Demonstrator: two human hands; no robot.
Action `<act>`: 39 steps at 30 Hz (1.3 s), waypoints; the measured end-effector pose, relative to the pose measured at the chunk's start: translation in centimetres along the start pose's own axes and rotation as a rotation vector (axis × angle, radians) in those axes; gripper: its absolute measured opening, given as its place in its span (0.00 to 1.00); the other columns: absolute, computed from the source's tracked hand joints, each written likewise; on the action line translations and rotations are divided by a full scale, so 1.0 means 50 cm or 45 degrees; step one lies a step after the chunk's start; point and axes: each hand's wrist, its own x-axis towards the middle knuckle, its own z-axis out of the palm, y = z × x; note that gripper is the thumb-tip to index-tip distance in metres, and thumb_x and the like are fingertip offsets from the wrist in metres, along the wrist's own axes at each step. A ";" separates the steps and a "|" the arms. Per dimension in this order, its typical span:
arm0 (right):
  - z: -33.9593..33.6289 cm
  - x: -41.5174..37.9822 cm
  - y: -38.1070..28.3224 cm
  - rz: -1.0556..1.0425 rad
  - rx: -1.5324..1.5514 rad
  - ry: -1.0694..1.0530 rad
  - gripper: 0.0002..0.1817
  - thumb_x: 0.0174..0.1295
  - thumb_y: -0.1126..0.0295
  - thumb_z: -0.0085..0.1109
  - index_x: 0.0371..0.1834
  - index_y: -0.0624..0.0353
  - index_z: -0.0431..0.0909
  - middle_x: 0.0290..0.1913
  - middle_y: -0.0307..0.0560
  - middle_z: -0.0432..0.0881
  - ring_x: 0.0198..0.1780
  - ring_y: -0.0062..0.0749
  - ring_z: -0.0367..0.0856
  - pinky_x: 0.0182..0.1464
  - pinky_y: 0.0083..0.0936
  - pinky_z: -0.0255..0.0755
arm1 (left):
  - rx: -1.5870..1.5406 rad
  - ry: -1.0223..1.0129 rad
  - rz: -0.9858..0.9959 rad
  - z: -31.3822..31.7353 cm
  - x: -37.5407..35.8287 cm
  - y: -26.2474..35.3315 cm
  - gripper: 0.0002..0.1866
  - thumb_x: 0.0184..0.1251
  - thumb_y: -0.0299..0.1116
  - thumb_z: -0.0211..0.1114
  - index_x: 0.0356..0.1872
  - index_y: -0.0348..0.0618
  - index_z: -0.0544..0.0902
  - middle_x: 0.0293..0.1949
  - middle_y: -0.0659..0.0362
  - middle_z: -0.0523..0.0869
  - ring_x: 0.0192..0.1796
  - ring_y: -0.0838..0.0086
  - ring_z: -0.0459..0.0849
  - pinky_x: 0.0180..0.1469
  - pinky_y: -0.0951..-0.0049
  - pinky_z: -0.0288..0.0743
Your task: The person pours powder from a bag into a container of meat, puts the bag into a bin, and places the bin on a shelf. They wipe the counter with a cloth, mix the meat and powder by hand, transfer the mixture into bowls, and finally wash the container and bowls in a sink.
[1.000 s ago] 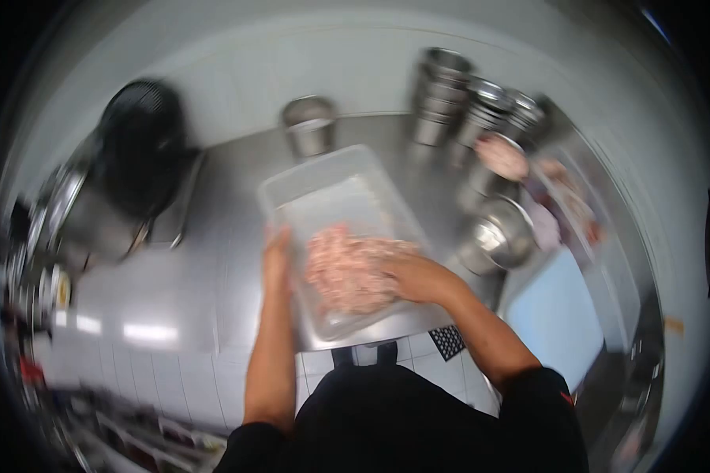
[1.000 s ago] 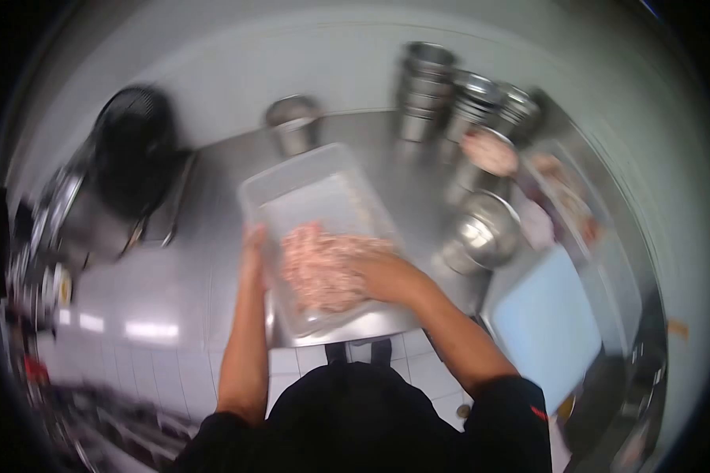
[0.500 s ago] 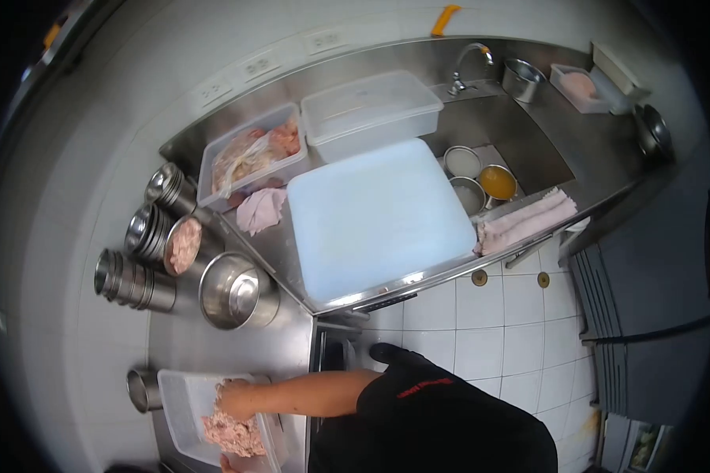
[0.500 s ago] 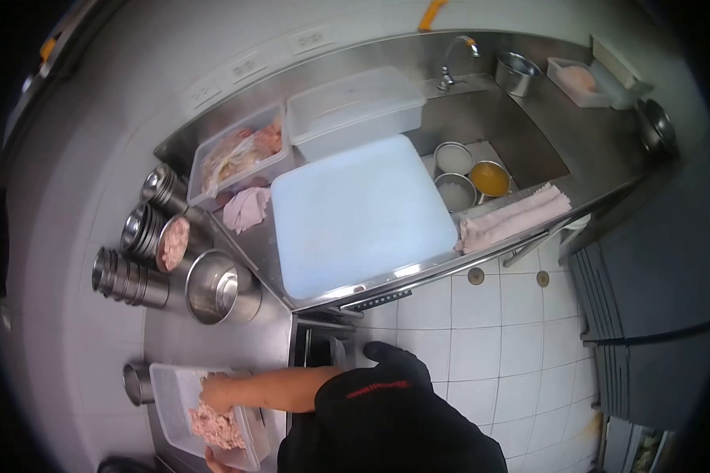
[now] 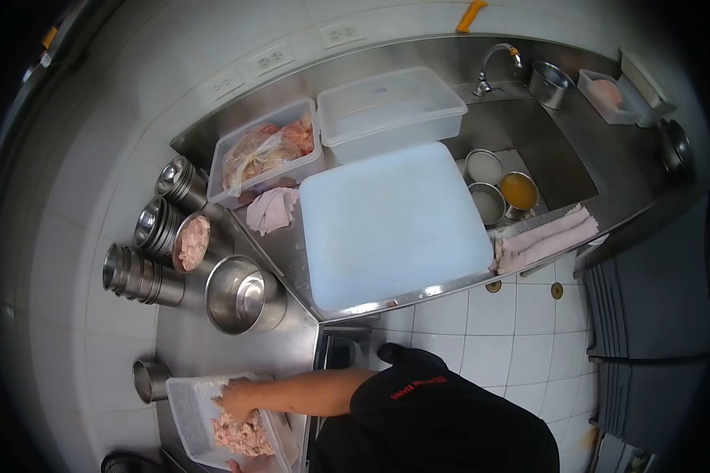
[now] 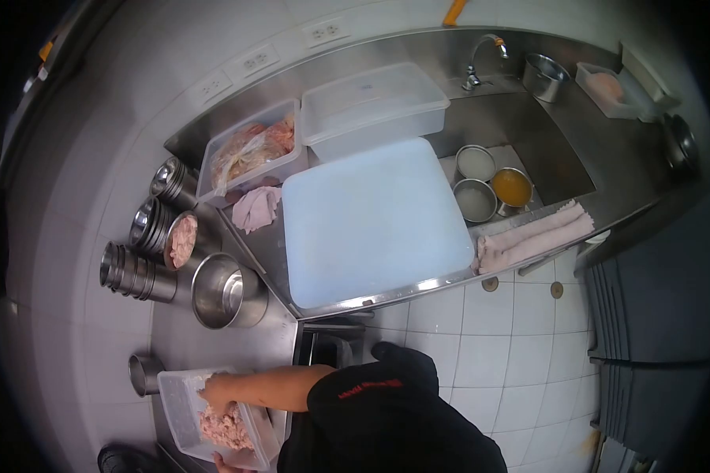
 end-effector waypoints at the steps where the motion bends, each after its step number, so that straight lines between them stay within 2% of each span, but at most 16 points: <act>1: -0.005 0.001 0.004 0.009 0.003 -0.024 0.52 0.45 0.51 0.70 0.75 0.55 0.59 0.62 0.66 0.72 0.64 0.58 0.73 0.61 0.48 0.71 | -0.047 -0.005 -0.041 0.000 0.003 0.001 0.35 0.65 0.47 0.60 0.70 0.40 0.65 0.66 0.42 0.69 0.64 0.50 0.73 0.64 0.45 0.69; 3: -0.005 0.015 0.011 0.020 0.008 -0.074 0.56 0.40 0.45 0.73 0.75 0.54 0.60 0.63 0.64 0.72 0.64 0.57 0.73 0.61 0.48 0.71 | -0.189 0.021 -0.169 0.002 0.002 0.007 0.36 0.64 0.45 0.63 0.70 0.40 0.64 0.67 0.42 0.68 0.63 0.50 0.73 0.64 0.45 0.70; 7: 0.023 0.075 0.041 0.036 -0.005 -0.132 0.60 0.35 0.44 0.75 0.74 0.59 0.61 0.60 0.65 0.76 0.62 0.54 0.76 0.60 0.47 0.72 | -0.604 0.094 -0.383 -0.006 0.000 0.018 0.39 0.61 0.42 0.68 0.71 0.40 0.62 0.68 0.42 0.66 0.63 0.49 0.73 0.63 0.44 0.71; 10: 0.039 0.107 0.055 0.044 0.005 -0.166 0.60 0.35 0.45 0.76 0.73 0.63 0.62 0.57 0.63 0.79 0.59 0.52 0.78 0.58 0.45 0.74 | 0.156 -0.166 0.286 -0.059 0.008 -0.080 0.53 0.52 0.49 0.74 0.76 0.55 0.51 0.71 0.46 0.63 0.63 0.50 0.73 0.64 0.32 0.65; 15: 0.035 0.102 0.056 0.087 -0.090 -0.115 0.57 0.32 0.44 0.75 0.68 0.65 0.68 0.51 0.60 0.84 0.53 0.50 0.82 0.54 0.42 0.76 | -0.101 0.040 0.142 0.031 -0.011 -0.055 0.43 0.61 0.55 0.59 0.73 0.42 0.58 0.71 0.48 0.64 0.69 0.52 0.66 0.68 0.47 0.62; 18: 0.004 0.074 0.063 -0.050 -0.041 -0.157 0.48 0.39 0.43 0.70 0.60 0.67 0.75 0.46 0.58 0.85 0.48 0.49 0.84 0.46 0.46 0.77 | -0.940 0.014 -0.304 0.125 -0.093 0.038 0.41 0.57 0.52 0.57 0.70 0.40 0.62 0.68 0.47 0.68 0.68 0.51 0.68 0.67 0.47 0.63; 19: 0.050 0.113 0.085 -0.142 -0.088 -0.072 0.48 0.44 0.42 0.68 0.62 0.70 0.72 0.45 0.59 0.85 0.48 0.50 0.84 0.48 0.46 0.77 | -0.971 0.058 -0.256 0.147 -0.114 0.058 0.41 0.58 0.52 0.58 0.70 0.38 0.62 0.66 0.47 0.69 0.66 0.52 0.70 0.66 0.48 0.65; 21: 0.003 0.035 0.019 -0.131 0.001 0.083 0.36 0.42 0.45 0.71 0.47 0.65 0.83 0.48 0.60 0.84 0.51 0.52 0.83 0.53 0.45 0.76 | -0.900 0.138 -0.114 0.157 -0.153 0.093 0.40 0.59 0.50 0.57 0.70 0.38 0.61 0.65 0.46 0.71 0.64 0.53 0.72 0.66 0.50 0.66; 25: -0.058 0.026 -0.060 -0.219 -0.084 0.230 0.38 0.43 0.48 0.71 0.51 0.68 0.78 0.48 0.65 0.83 0.53 0.56 0.82 0.55 0.47 0.75 | -0.896 0.095 0.384 0.186 -0.153 0.143 0.38 0.63 0.48 0.55 0.72 0.40 0.60 0.69 0.47 0.67 0.71 0.54 0.66 0.70 0.48 0.62; 26: -0.087 0.018 -0.090 -0.331 -0.127 0.254 0.36 0.43 0.48 0.71 0.49 0.67 0.79 0.47 0.64 0.83 0.52 0.57 0.82 0.55 0.47 0.75 | -1.001 -0.438 0.521 0.109 -0.110 0.115 0.37 0.64 0.46 0.54 0.72 0.40 0.59 0.70 0.47 0.66 0.71 0.53 0.65 0.71 0.49 0.61; 28: -0.149 -0.005 -0.122 -0.526 -0.211 0.306 0.33 0.43 0.50 0.72 0.46 0.66 0.79 0.47 0.63 0.82 0.53 0.57 0.81 0.56 0.46 0.74 | -1.025 -0.520 0.683 0.105 -0.106 0.119 0.37 0.66 0.43 0.54 0.74 0.40 0.56 0.72 0.47 0.64 0.73 0.53 0.63 0.72 0.50 0.60; 29: -0.218 0.010 -0.188 -0.557 -0.192 0.323 0.32 0.42 0.50 0.73 0.45 0.65 0.79 0.48 0.64 0.82 0.54 0.57 0.80 0.57 0.46 0.74 | -0.946 -0.053 0.615 0.171 -0.133 0.288 0.37 0.66 0.42 0.53 0.74 0.40 0.55 0.73 0.46 0.63 0.73 0.52 0.63 0.72 0.51 0.59; 31: -0.289 0.016 -0.196 -0.706 -0.183 0.481 0.33 0.40 0.51 0.75 0.46 0.64 0.78 0.50 0.65 0.80 0.57 0.56 0.78 0.58 0.44 0.73 | -0.777 0.015 0.813 0.230 -0.114 0.385 0.37 0.66 0.41 0.53 0.74 0.37 0.55 0.72 0.45 0.63 0.73 0.52 0.63 0.73 0.54 0.59; 35: -0.401 0.018 -0.130 -0.837 -0.125 0.651 0.51 0.40 0.54 0.80 0.69 0.61 0.66 0.60 0.64 0.77 0.65 0.50 0.74 0.67 0.36 0.67 | -0.597 -0.188 0.992 0.308 -0.015 0.468 0.36 0.66 0.40 0.53 0.73 0.35 0.56 0.68 0.41 0.69 0.69 0.52 0.70 0.72 0.57 0.61; 37: -0.457 -0.028 -0.122 -0.387 0.139 0.426 0.57 0.41 0.53 0.79 0.74 0.60 0.57 0.65 0.63 0.72 0.65 0.45 0.75 0.66 0.34 0.68 | -0.460 -0.178 1.068 0.371 0.024 0.503 0.36 0.65 0.37 0.55 0.72 0.35 0.57 0.66 0.41 0.71 0.68 0.54 0.72 0.70 0.58 0.64; 39: -0.461 -0.051 -0.075 -0.375 0.279 0.563 0.55 0.45 0.58 0.78 0.76 0.60 0.54 0.68 0.61 0.70 0.64 0.39 0.76 0.65 0.31 0.69 | -0.430 -0.127 1.236 0.456 0.050 0.532 0.43 0.61 0.33 0.63 0.77 0.39 0.52 0.58 0.48 0.76 0.51 0.70 0.81 0.57 0.66 0.74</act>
